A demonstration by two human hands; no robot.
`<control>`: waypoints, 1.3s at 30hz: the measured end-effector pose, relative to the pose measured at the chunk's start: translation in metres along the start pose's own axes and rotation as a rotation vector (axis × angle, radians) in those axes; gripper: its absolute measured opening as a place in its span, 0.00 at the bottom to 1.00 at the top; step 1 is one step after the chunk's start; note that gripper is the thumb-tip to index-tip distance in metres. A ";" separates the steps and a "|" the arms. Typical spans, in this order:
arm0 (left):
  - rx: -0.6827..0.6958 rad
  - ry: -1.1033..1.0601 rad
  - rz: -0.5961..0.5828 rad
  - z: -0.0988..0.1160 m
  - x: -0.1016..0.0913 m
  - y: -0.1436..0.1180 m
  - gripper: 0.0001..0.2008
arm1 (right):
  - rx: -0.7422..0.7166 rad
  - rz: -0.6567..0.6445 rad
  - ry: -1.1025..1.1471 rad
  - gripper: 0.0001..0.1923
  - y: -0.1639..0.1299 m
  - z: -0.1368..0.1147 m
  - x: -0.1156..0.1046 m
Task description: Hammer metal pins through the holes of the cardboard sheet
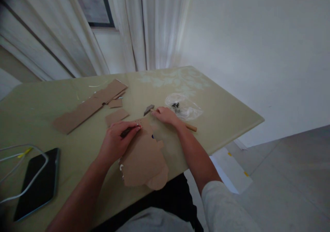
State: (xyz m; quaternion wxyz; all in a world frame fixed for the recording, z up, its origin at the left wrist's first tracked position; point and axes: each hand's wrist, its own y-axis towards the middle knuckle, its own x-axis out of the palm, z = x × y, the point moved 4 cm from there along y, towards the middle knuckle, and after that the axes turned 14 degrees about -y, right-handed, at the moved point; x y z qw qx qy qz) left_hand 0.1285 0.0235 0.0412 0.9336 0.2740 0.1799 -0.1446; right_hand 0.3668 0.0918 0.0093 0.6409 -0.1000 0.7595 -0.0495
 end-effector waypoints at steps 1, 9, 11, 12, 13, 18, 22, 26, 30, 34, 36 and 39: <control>0.009 0.000 0.000 0.000 0.000 0.000 0.07 | -0.017 -0.010 0.039 0.21 -0.003 0.000 -0.004; 0.029 0.031 -0.008 0.000 0.004 0.004 0.07 | -0.293 -0.242 0.569 0.26 -0.061 -0.002 -0.064; 0.032 0.034 -0.009 0.001 0.004 0.004 0.08 | -0.369 -0.281 0.515 0.29 -0.074 -0.006 -0.083; 0.034 0.035 -0.011 0.001 0.005 0.004 0.09 | -0.391 -0.275 0.480 0.30 -0.079 -0.009 -0.092; 0.038 0.038 -0.013 0.001 0.005 0.004 0.10 | -0.404 -0.277 0.443 0.30 -0.083 -0.012 -0.098; 0.040 0.062 -0.010 0.000 0.006 0.005 0.10 | -0.451 -0.285 0.297 0.28 -0.089 -0.027 -0.113; 0.043 0.048 -0.002 -0.001 0.006 0.006 0.08 | -0.438 -0.302 0.239 0.26 -0.087 -0.030 -0.113; 0.042 0.058 0.003 -0.001 0.006 0.006 0.07 | -0.418 -0.296 0.264 0.26 -0.085 -0.029 -0.114; 0.043 0.063 -0.014 -0.001 0.007 0.006 0.08 | -0.403 -0.313 0.284 0.25 -0.084 -0.030 -0.114; 0.047 0.061 -0.005 0.000 0.007 0.006 0.07 | -0.429 -0.326 0.261 0.26 -0.085 -0.033 -0.118; 0.049 0.063 -0.001 0.000 0.007 0.006 0.07 | -0.423 -0.320 0.290 0.27 -0.084 -0.034 -0.119; 0.051 0.062 -0.023 0.001 0.007 0.007 0.08 | -0.391 -0.345 0.319 0.29 -0.081 -0.034 -0.115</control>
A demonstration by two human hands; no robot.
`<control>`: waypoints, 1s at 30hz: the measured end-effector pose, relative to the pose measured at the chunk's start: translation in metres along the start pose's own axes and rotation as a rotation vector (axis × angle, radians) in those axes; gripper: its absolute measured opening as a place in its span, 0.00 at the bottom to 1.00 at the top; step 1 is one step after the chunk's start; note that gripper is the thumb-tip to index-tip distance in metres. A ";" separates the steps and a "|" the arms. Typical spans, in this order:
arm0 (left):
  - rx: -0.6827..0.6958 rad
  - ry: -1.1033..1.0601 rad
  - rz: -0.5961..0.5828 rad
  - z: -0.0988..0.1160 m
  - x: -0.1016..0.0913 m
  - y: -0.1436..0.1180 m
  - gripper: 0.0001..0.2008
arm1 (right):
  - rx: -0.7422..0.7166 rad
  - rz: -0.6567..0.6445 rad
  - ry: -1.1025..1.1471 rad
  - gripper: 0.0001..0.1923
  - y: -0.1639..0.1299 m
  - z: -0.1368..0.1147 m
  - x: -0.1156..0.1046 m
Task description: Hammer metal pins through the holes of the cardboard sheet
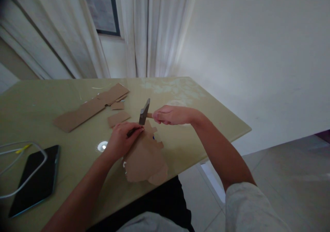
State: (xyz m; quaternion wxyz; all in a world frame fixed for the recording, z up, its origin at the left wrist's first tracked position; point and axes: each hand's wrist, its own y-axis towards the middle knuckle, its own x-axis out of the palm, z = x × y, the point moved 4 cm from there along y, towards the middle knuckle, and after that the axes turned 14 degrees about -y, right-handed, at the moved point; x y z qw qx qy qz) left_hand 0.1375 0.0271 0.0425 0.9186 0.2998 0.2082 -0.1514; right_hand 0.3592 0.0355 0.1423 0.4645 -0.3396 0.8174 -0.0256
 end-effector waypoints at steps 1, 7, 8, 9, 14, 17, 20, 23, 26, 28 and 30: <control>-0.002 0.000 -0.009 0.000 0.000 0.000 0.08 | 0.008 -0.010 -0.002 0.30 0.001 0.001 0.001; -0.036 0.001 -0.028 -0.001 0.001 0.000 0.08 | -0.056 -0.010 -0.062 0.31 -0.003 -0.004 -0.006; -0.040 -0.001 -0.028 -0.001 0.001 0.000 0.08 | -0.057 0.000 -0.048 0.31 -0.004 -0.004 -0.007; -0.043 -0.003 -0.027 -0.001 0.002 0.000 0.08 | -0.053 0.008 -0.034 0.31 -0.004 -0.004 -0.007; -0.052 -0.006 -0.047 0.001 0.001 0.001 0.06 | -0.036 -0.037 -0.081 0.32 -0.001 -0.002 -0.001; -0.053 -0.012 -0.041 0.001 0.001 0.001 0.06 | -0.048 -0.016 -0.090 0.32 -0.005 -0.005 -0.004; -0.052 -0.013 -0.030 0.000 0.001 0.000 0.06 | -0.039 0.047 -0.029 0.32 -0.009 -0.007 -0.008; -0.053 -0.005 -0.036 0.001 0.001 0.001 0.06 | -0.010 0.026 0.009 0.32 -0.005 -0.004 -0.004; -0.053 0.002 -0.056 0.002 0.001 0.001 0.07 | -0.012 -0.044 -0.035 0.33 0.000 -0.001 0.002; -0.052 0.000 -0.056 0.003 0.001 0.001 0.07 | -0.026 -0.035 -0.066 0.32 -0.001 -0.002 0.000; -0.054 -0.008 -0.047 0.003 0.001 0.001 0.07 | -0.038 0.003 -0.056 0.31 -0.005 -0.005 -0.003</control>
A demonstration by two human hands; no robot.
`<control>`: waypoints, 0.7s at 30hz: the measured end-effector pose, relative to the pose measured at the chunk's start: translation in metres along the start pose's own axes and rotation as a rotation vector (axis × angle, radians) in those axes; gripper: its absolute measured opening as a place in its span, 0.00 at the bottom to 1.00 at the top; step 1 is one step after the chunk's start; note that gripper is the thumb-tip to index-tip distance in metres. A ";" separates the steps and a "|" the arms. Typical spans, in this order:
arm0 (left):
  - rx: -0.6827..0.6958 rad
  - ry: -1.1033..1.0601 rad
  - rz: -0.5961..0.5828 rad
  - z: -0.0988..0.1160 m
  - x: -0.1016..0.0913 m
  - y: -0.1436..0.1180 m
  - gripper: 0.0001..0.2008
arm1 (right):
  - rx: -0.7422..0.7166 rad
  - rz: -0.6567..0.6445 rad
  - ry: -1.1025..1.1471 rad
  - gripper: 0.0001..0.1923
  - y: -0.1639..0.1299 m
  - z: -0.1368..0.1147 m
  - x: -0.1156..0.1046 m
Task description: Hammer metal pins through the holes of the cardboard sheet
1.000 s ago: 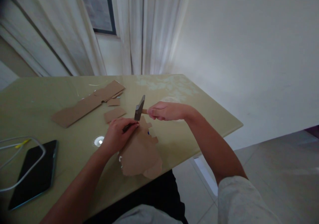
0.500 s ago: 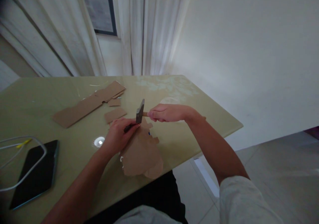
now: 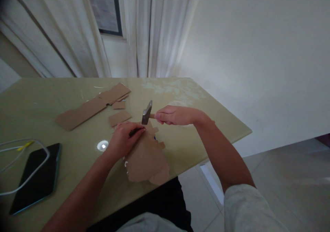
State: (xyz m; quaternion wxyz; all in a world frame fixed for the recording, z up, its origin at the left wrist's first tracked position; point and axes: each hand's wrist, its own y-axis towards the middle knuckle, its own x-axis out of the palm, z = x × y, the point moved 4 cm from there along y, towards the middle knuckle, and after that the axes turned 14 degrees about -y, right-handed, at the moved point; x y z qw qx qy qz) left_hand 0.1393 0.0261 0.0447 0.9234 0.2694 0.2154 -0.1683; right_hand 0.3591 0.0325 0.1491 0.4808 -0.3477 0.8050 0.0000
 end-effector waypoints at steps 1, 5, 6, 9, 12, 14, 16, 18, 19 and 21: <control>-0.002 -0.003 0.004 0.000 0.000 0.000 0.07 | 0.001 0.020 0.026 0.31 -0.002 -0.001 -0.001; -0.012 0.015 -0.010 -0.001 0.001 0.000 0.07 | 0.050 -0.013 0.086 0.32 0.000 0.003 0.004; -0.011 0.020 -0.018 -0.001 0.001 0.000 0.07 | 0.055 -0.042 0.069 0.32 0.003 0.005 0.007; -0.007 0.024 -0.028 -0.001 0.001 0.000 0.08 | 0.017 -0.061 0.002 0.33 0.008 0.008 0.009; -0.012 0.011 -0.020 -0.002 0.001 0.000 0.07 | -0.001 -0.025 0.003 0.32 0.005 0.008 0.004; -0.020 0.005 -0.015 -0.002 0.002 0.000 0.07 | 0.009 0.004 0.072 0.31 0.001 0.008 0.001; -0.026 0.008 -0.014 -0.001 0.002 0.000 0.07 | 0.025 0.023 0.151 0.31 -0.002 0.009 0.001; -0.027 0.017 -0.018 -0.001 0.002 0.000 0.07 | 0.044 0.000 0.177 0.31 0.000 0.010 0.005; -0.027 0.021 -0.021 0.000 0.002 0.000 0.08 | 0.049 -0.026 0.163 0.31 0.002 0.011 0.008; -0.026 0.025 -0.028 0.000 0.001 0.000 0.07 | 0.042 -0.072 0.099 0.32 0.005 0.011 0.012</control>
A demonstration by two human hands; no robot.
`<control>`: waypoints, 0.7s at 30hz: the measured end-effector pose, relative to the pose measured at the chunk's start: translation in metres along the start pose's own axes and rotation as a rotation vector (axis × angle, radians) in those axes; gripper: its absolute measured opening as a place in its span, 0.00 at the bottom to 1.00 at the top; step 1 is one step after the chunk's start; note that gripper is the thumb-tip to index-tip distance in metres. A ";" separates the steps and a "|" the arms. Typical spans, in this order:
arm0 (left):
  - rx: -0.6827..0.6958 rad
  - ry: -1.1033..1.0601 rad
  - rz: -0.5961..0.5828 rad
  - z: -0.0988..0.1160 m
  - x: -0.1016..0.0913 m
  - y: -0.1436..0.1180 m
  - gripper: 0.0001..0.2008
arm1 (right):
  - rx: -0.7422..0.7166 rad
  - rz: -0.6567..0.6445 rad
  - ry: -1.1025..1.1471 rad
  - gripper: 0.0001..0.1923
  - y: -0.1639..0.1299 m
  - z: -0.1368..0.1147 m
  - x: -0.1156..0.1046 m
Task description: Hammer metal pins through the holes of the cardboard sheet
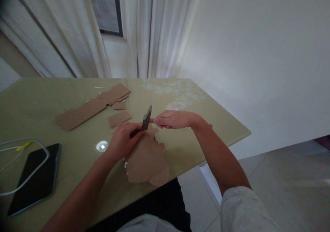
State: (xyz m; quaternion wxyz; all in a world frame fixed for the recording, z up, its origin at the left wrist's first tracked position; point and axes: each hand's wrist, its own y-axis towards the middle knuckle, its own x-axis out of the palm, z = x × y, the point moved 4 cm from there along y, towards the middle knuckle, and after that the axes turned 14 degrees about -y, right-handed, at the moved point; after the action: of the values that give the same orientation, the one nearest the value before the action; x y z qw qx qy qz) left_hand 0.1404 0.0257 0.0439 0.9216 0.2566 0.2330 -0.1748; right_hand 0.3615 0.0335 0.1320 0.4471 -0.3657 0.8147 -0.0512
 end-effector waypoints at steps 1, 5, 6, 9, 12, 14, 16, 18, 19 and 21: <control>0.000 -0.001 -0.003 0.000 0.000 0.000 0.07 | -0.009 -0.007 -0.034 0.32 0.001 0.000 0.001; 0.000 -0.020 0.006 0.001 -0.001 0.000 0.07 | -0.015 0.048 -0.016 0.31 -0.006 -0.003 -0.005; -0.002 -0.023 0.015 0.001 -0.001 0.000 0.07 | -0.012 0.059 0.021 0.31 -0.008 -0.003 -0.006; -0.010 -0.023 0.022 0.001 0.000 0.000 0.07 | 0.001 0.079 0.108 0.31 -0.010 0.000 -0.006; -0.043 -0.029 0.028 -0.002 0.002 0.000 0.09 | 0.024 0.036 0.058 0.32 -0.002 0.007 0.001; -0.074 -0.041 0.034 -0.004 0.002 -0.001 0.17 | 0.012 -0.010 -0.021 0.33 0.003 0.009 0.006; -0.084 -0.048 0.023 -0.005 0.003 -0.002 0.23 | -0.004 -0.012 -0.060 0.34 0.003 0.008 0.006; -0.073 -0.047 0.006 -0.004 0.004 -0.003 0.27 | 0.007 0.023 -0.032 0.33 -0.001 0.007 0.002; -0.066 -0.045 -0.003 -0.003 0.004 -0.003 0.28 | 0.018 0.042 -0.001 0.33 -0.004 0.006 0.000; -0.051 -0.037 -0.015 -0.002 0.003 -0.004 0.28 | 0.035 0.065 0.064 0.32 -0.007 0.006 -0.003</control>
State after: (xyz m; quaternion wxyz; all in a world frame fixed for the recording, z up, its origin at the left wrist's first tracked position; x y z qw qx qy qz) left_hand 0.1408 0.0232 0.0392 0.9306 0.2280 0.2220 -0.1805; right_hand 0.3707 0.0314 0.1336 0.4285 -0.3291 0.8392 -0.0625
